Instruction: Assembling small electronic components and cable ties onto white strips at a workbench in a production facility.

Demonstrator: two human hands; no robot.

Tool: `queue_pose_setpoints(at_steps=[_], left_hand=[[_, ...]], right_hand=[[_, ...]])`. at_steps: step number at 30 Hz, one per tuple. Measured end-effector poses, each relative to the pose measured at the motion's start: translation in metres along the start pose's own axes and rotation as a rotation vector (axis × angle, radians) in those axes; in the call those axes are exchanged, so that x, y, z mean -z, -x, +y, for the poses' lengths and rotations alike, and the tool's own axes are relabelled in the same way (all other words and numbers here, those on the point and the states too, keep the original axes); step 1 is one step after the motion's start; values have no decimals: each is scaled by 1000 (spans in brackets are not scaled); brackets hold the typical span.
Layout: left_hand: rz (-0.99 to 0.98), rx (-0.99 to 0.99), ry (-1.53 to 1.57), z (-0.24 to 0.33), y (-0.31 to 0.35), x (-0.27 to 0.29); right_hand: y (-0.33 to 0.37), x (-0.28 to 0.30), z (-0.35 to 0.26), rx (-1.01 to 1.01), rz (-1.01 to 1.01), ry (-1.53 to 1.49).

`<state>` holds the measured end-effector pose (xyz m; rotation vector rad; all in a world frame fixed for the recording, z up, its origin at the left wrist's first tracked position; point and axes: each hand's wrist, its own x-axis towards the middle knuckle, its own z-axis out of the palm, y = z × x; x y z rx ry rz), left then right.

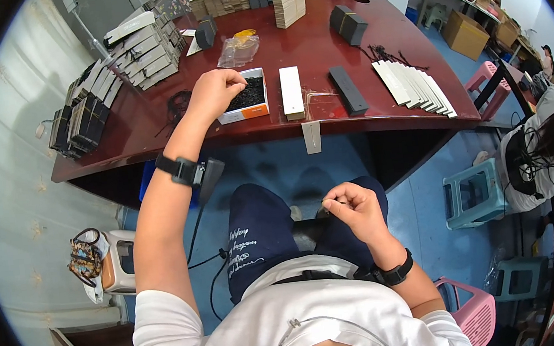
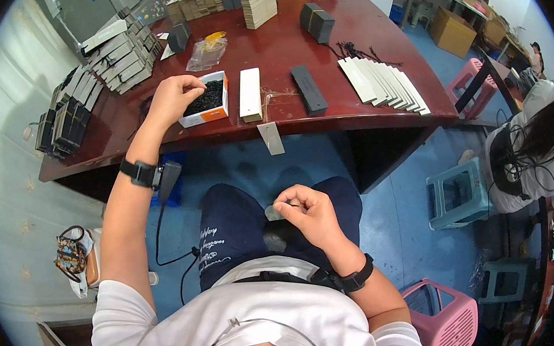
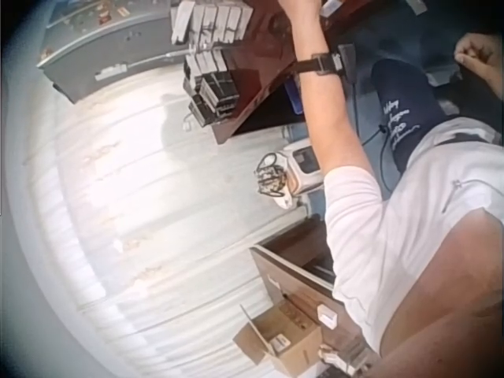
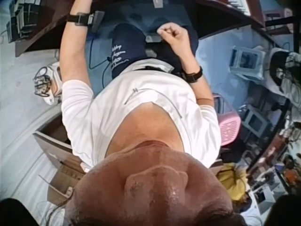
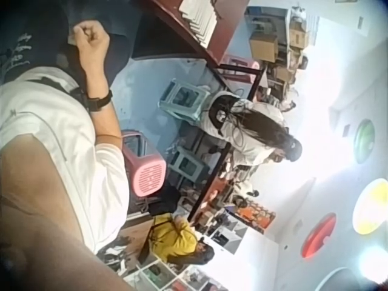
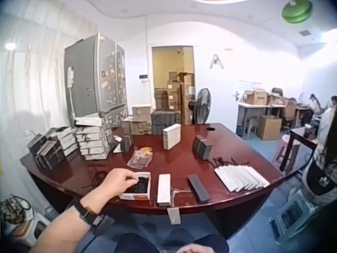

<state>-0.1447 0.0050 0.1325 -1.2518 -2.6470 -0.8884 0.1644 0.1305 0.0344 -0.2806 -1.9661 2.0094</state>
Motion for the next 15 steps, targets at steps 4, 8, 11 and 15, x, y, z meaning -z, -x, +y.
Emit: queue_pose_setpoints(at_steps=[4, 8, 11, 15], left_hand=[[-41, -29, 480, 22, 39, 0], [-258, 70, 997, 48, 105, -31], [-389, 207, 1178, 61, 142, -66], [-408, 365, 1324, 71, 163, -95]], right_hand=[[-1, 3, -3, 17, 33, -76], [-7, 6, -3, 41, 103, -104], [-9, 5, -3, 44, 133, -125], [-10, 4, -3, 75, 155, -156]])
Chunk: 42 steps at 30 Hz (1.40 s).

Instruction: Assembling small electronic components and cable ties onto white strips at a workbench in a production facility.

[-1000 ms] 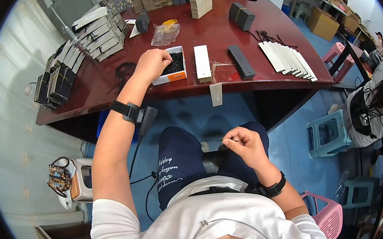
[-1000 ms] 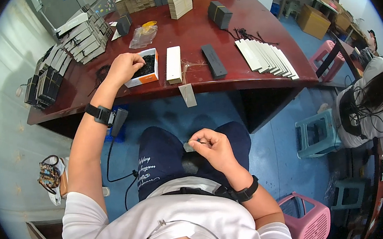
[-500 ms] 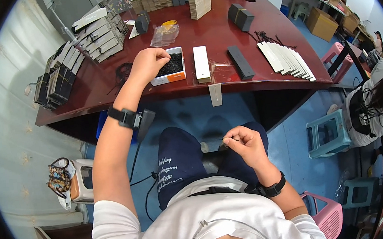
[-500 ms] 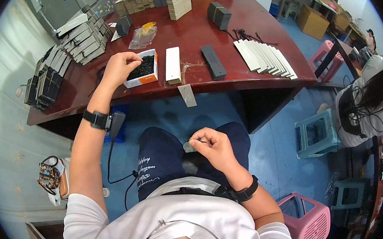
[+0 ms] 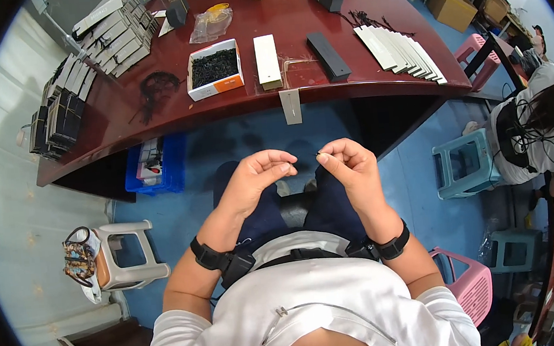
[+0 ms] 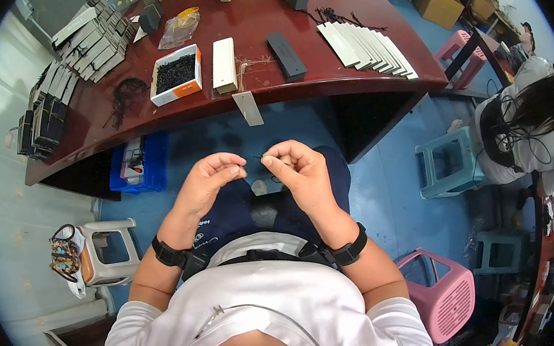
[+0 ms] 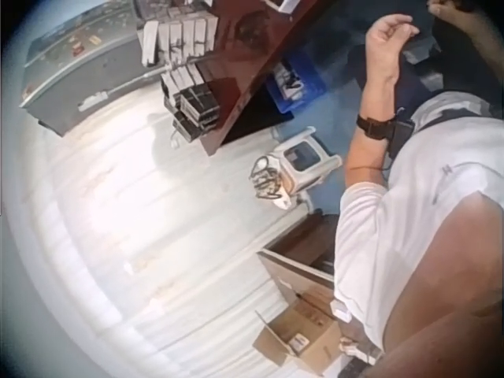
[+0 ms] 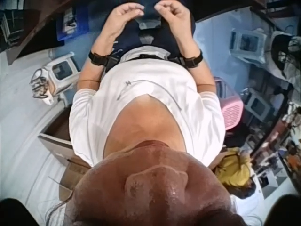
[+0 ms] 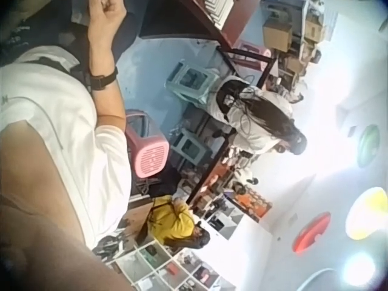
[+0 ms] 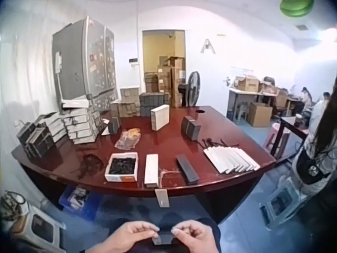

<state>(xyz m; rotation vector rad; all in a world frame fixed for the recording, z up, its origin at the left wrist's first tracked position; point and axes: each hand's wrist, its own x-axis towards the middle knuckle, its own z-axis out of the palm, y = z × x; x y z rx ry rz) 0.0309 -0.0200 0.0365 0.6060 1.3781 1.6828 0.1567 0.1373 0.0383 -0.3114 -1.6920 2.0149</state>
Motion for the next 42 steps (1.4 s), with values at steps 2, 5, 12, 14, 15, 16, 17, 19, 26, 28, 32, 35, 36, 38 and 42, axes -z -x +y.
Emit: queue_pose_setpoints(at_steps=[2, 5, 12, 14, 15, 16, 17, 19, 26, 28, 32, 35, 36, 38, 42], left_hand=[[-28, -33, 35, -5, -1, -4], [-45, -31, 22, -7, -2, -11], [-35, -57, 87, -7, -5, -19], [0, -83, 137, -9, -6, -21], [34, -104, 180, -10, -6, -22], [37, -108, 188, -10, -6, -23], [50, -92, 199, -11, -6, -23], [65, -75, 212, -11, -6, -24], [84, -121, 228, -16, -6, -32], [82, -121, 230, -17, -7, -33], [31, -110, 234, -19, -8, -34], [18, -111, 202, -19, -7, -33], [2, -128, 166, -20, -7, -32], [37, -153, 128, -20, -6, -31], [150, -262, -30, -21, -7, -30]], right_hand=[[0, 1, 0, 4, 23, -5], [1, 1, 0, 1, 38, -1], [2, -1, 2, 7, 55, 66], [3, -1, 2, 26, 44, 95], [3, -1, 3, 23, 43, 95], [3, -1, 3, 22, 43, 112], [4, -1, 3, 16, 48, 130], [4, -3, 4, 23, 62, 145], [5, -6, 7, 56, 95, 183], [6, -5, 6, 68, 99, 204], [7, -6, 6, 104, 114, 216], [8, -6, 7, 59, 97, 130], [7, -6, 8, 54, 93, 133], [7, -7, 9, 60, 113, 150], [9, -6, 7, 45, 76, 212]])
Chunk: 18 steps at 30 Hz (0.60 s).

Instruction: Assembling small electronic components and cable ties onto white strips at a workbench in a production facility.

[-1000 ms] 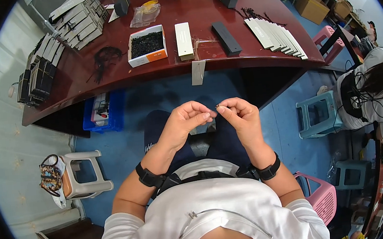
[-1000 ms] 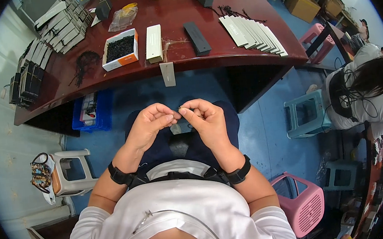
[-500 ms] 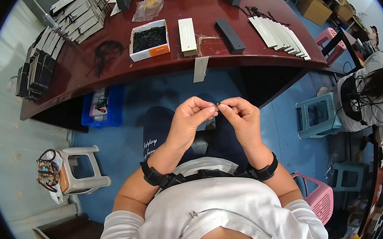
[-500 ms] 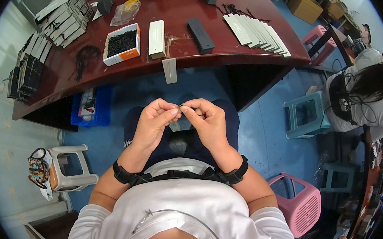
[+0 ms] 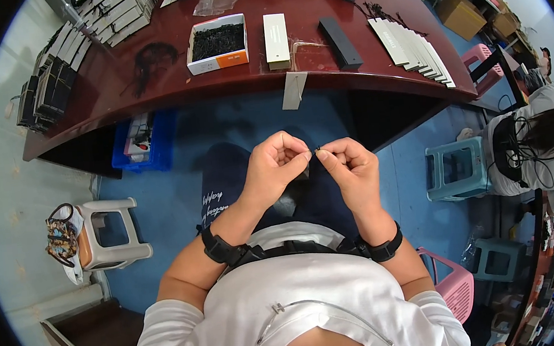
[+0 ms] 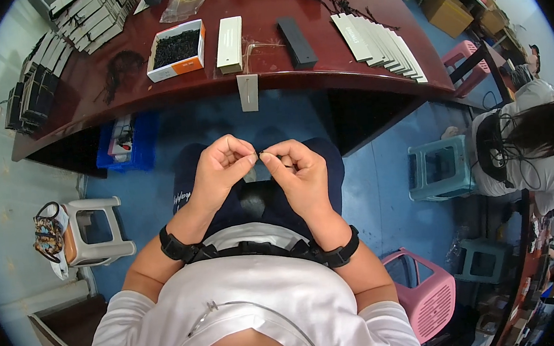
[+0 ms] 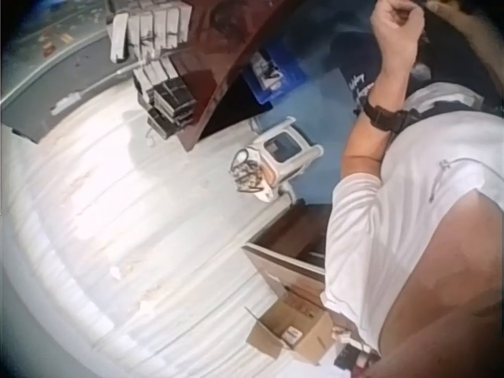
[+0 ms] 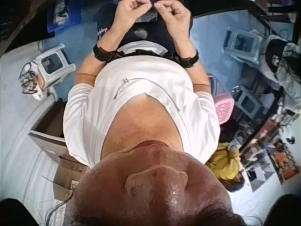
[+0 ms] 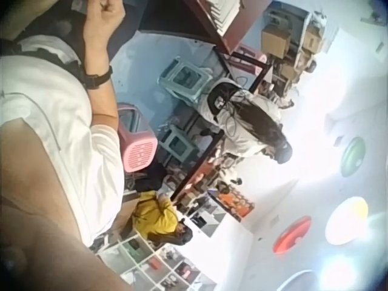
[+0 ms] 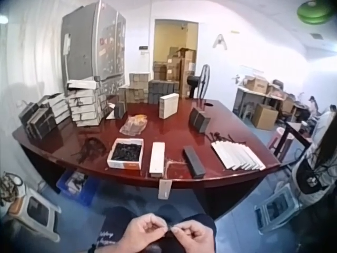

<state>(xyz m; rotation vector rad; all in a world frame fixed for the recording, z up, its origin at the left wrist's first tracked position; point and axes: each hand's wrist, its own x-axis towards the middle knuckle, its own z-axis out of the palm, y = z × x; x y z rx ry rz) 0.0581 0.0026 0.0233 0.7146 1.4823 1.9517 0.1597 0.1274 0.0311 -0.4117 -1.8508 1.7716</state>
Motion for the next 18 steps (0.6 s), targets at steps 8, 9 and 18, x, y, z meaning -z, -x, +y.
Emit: queue_pose_setpoints(at_steps=[8, 9, 18], left_hand=[[7, -147, -169, 2, 1, 0], [22, -192, -187, 2, 1, -1], [13, -268, -340, 9, 4, -3]], right_hand=[[0, -3, -5, -11, -46, 96], [0, -3, -6, -12, -46, 96], [-1, -2, -6, -43, -59, 90]])
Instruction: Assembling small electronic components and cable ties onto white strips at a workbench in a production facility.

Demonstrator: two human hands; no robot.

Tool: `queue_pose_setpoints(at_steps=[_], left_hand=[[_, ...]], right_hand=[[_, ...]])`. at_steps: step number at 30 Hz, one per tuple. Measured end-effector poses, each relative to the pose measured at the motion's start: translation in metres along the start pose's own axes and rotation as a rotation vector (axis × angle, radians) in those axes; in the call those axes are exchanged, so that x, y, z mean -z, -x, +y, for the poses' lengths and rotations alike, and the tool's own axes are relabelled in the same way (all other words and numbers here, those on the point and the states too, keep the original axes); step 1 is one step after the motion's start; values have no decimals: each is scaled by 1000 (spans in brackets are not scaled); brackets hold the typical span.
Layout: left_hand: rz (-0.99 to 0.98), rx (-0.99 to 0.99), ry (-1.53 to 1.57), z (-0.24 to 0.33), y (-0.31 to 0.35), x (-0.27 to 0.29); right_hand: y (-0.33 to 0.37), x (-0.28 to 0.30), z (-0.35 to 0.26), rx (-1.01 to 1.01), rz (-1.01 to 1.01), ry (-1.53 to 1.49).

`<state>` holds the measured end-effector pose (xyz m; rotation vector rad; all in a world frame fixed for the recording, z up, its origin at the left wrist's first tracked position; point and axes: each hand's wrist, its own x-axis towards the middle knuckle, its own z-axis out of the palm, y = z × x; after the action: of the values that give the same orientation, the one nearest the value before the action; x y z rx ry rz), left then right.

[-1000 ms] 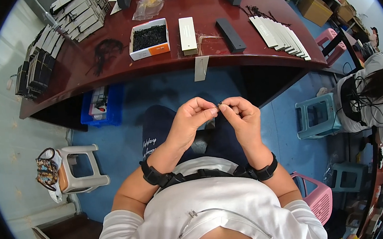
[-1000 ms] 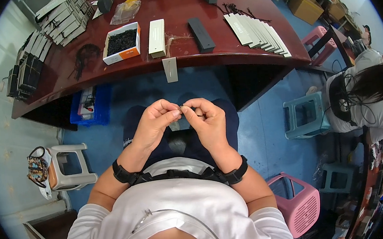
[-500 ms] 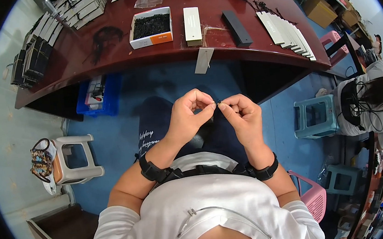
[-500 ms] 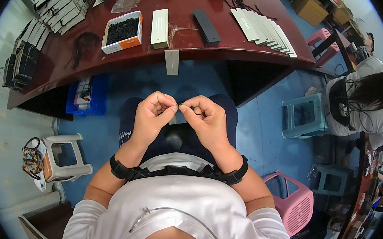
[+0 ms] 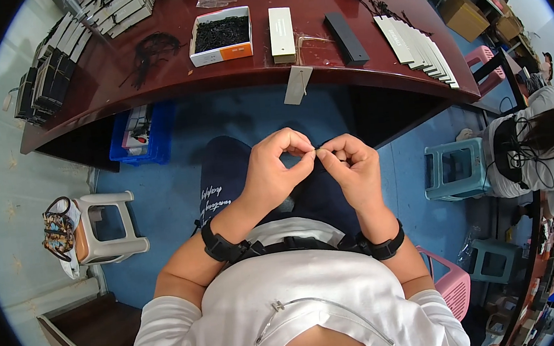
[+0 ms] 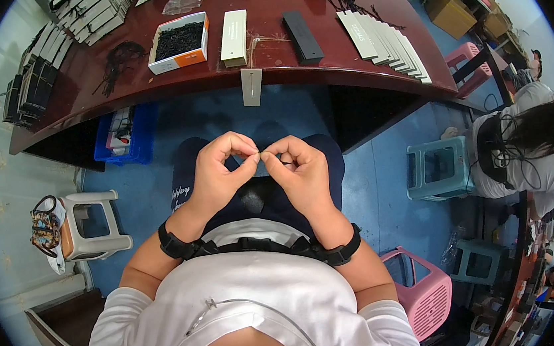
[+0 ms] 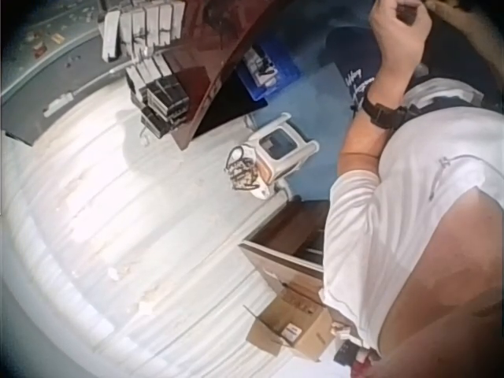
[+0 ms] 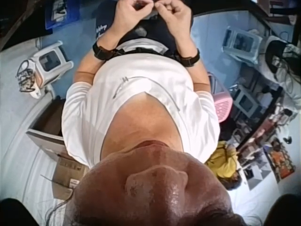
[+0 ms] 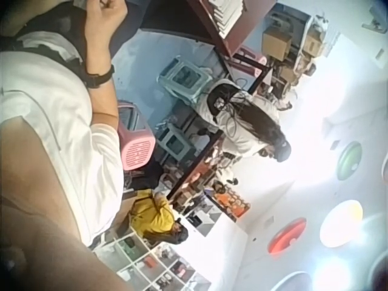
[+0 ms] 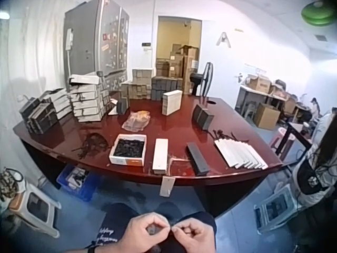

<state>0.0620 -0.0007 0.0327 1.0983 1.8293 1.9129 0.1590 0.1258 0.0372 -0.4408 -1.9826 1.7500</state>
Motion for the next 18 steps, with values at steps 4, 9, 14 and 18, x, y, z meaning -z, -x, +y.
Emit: queue_pose_setpoints(at_steps=[4, 9, 14, 18], left_hand=[[11, -90, -113, 3, -2, 0], [1, -126, -177, 3, -2, 0], [-12, -20, -36, -1, 0, 0], [-65, 82, 48, -2, 0, 2]], right_hand=[[0, 1, 0, -9, 1, 21], [1, 2, 0, -10, 0, 48], [3, 2, 2, -15, 17, 72], [2, 1, 4, 11, 21, 9]])
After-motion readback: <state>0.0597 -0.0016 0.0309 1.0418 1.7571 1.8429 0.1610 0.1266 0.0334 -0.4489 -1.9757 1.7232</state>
